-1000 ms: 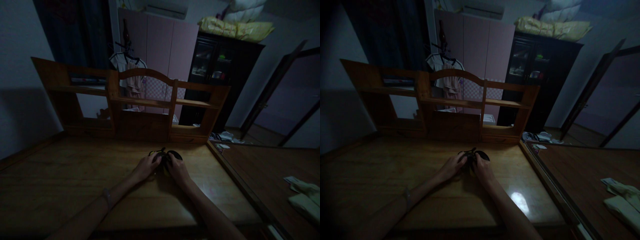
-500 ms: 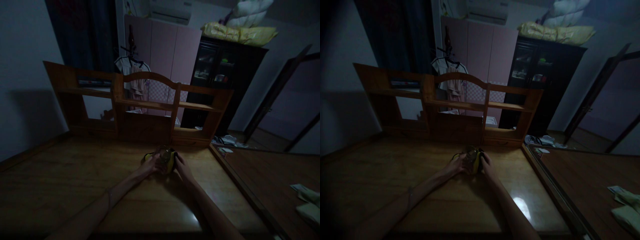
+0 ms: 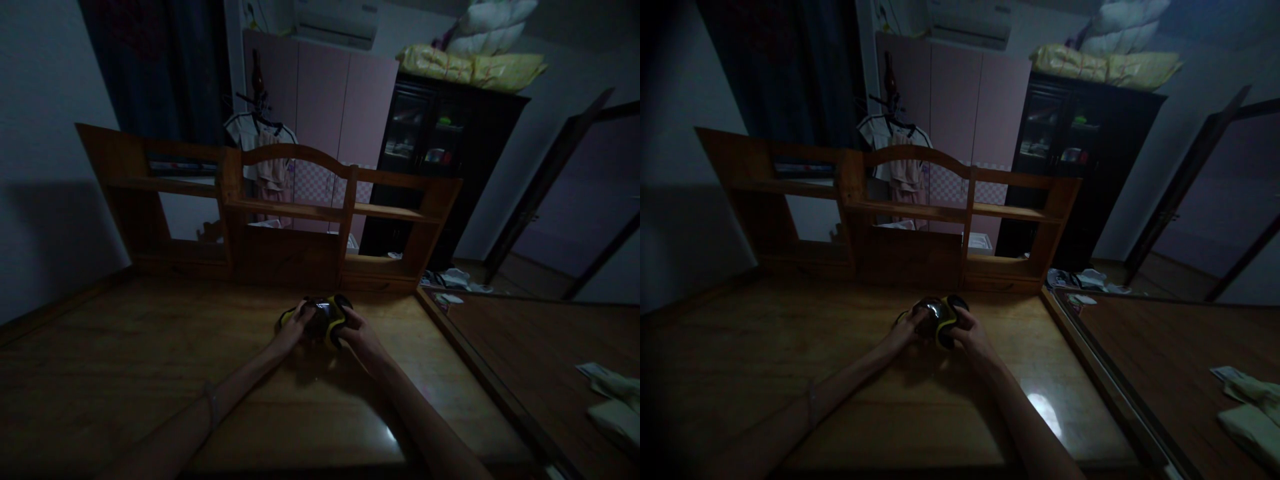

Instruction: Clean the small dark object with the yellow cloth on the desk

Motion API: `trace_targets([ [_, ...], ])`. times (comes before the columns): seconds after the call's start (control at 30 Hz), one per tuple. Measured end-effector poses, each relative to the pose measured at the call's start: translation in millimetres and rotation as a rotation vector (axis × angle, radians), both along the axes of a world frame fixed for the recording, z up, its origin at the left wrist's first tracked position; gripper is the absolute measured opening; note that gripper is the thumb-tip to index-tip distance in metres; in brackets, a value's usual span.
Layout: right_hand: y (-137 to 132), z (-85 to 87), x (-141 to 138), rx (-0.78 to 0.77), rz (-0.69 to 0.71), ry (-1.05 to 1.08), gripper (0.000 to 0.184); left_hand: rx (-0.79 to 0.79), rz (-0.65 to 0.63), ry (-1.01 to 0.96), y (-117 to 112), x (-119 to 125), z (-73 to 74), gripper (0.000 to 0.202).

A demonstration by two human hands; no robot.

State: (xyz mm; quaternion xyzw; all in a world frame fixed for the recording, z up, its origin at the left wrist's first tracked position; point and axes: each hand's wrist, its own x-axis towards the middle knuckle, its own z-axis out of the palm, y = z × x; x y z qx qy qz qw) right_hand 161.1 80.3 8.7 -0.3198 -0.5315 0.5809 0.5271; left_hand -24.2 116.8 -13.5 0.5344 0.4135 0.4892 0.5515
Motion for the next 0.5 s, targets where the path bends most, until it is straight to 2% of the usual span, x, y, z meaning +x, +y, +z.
trace_targets([
  [0.1,-0.9,0.8,-0.6,0.01,-0.012,-0.045,0.044,0.02,-0.035,-0.098,1.8,0.1,-6.0,0.044],
  [0.2,-2.5,4.4,-2.0,0.01,0.005,-0.047,0.046,-0.095,-0.133,-0.15,4.1,1.0,-14.1,0.038],
  [0.3,-1.2,3.7,-2.9,0.02,-0.025,-0.066,0.047,-0.193,-0.156,-0.126,6.6,3.0,-20.1,0.03],
  [0.4,2.9,-2.1,-0.3,0.086,-0.124,-0.13,0.042,-0.22,-0.131,-0.125,7.7,5.8,-20.2,0.026],
  [0.5,5.4,-0.1,6.8,0.247,-0.33,-0.234,0.033,-0.253,-0.102,-0.135,7.1,7.8,-15.5,0.027],
])
